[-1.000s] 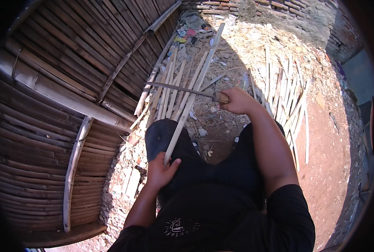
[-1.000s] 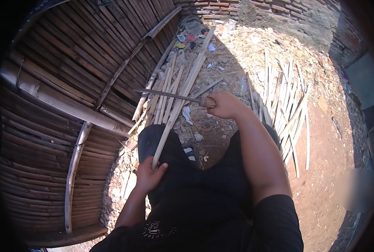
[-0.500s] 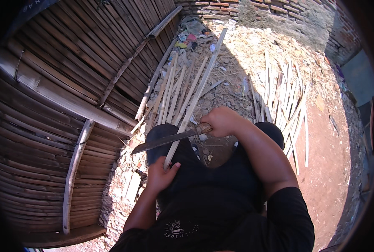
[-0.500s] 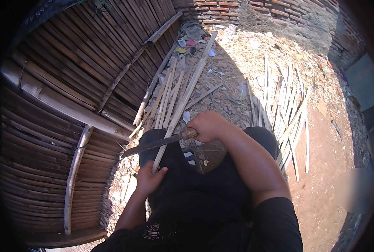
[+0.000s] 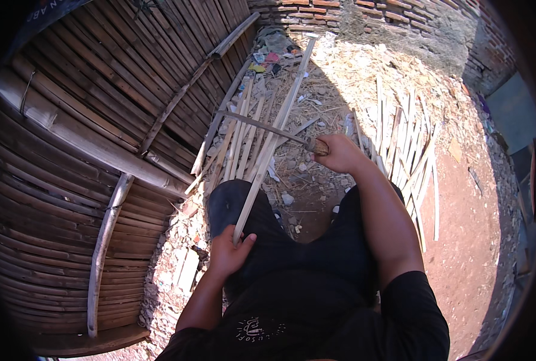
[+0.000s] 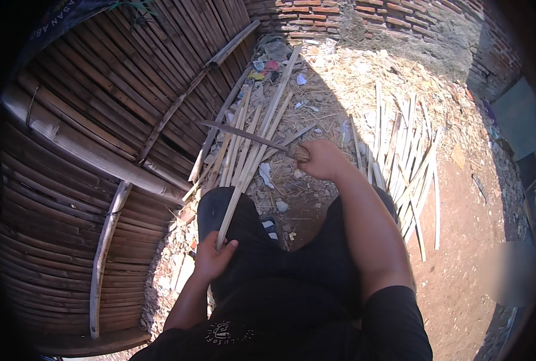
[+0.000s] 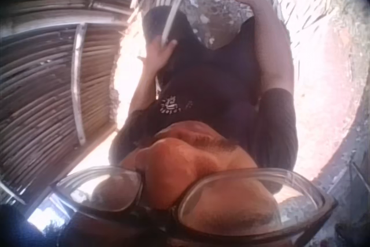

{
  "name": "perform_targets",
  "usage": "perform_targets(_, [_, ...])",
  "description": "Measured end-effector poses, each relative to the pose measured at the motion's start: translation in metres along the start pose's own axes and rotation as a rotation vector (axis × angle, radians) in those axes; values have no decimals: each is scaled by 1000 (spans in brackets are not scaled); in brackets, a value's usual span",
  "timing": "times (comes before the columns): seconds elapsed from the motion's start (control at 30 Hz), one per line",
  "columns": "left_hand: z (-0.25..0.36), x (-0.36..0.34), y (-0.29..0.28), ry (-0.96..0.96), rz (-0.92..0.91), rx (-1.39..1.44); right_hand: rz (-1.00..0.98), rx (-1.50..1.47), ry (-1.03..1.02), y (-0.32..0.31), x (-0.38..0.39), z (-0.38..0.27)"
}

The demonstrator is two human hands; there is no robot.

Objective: The person uses a knife to shave and smooth thin bamboo strips while sitting on the ground.

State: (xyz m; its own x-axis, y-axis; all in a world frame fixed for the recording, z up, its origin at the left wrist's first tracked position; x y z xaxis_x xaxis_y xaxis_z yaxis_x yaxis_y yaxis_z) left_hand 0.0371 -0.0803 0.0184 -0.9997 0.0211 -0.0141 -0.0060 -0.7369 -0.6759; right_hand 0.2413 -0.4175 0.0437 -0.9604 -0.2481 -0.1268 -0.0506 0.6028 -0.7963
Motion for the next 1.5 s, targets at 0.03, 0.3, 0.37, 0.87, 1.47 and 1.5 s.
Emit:
perform_targets(0.03, [-1,0,1,-2,8,8,-72,64,-55,7,3,-8])
perform_targets(0.3, [-2,3,1,12,8,-54,-322,188,-290,13,16,-55])
perform_targets(0.37, [0,2,-1,4,0,-49,-176,108,-128,6,4,-23])
perform_targets(0.87, [-1,1,-2,15,12,4,-143,295,-209,21,10,-50])
perform_targets(1.47, [4,-3,-6,7,-73,-46,143,12,293,-17,-2,-10])
perform_targets(1.5, [2,-2,-5,26,-55,-38,97,0,232,-14,1,-17])
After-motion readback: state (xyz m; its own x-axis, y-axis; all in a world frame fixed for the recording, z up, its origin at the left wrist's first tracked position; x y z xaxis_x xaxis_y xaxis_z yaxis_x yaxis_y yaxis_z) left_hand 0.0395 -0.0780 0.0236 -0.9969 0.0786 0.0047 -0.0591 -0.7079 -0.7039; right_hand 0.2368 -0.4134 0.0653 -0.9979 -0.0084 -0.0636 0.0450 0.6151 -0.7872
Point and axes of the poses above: each hand's wrist, its own x-axis away from the middle knuckle, its own y-axis out of the palm, z = x × y, the point moved 1 cm from there along -x, towards the middle knuckle, and after that the axes turned 8 degrees about y, right-handed, at the moved point
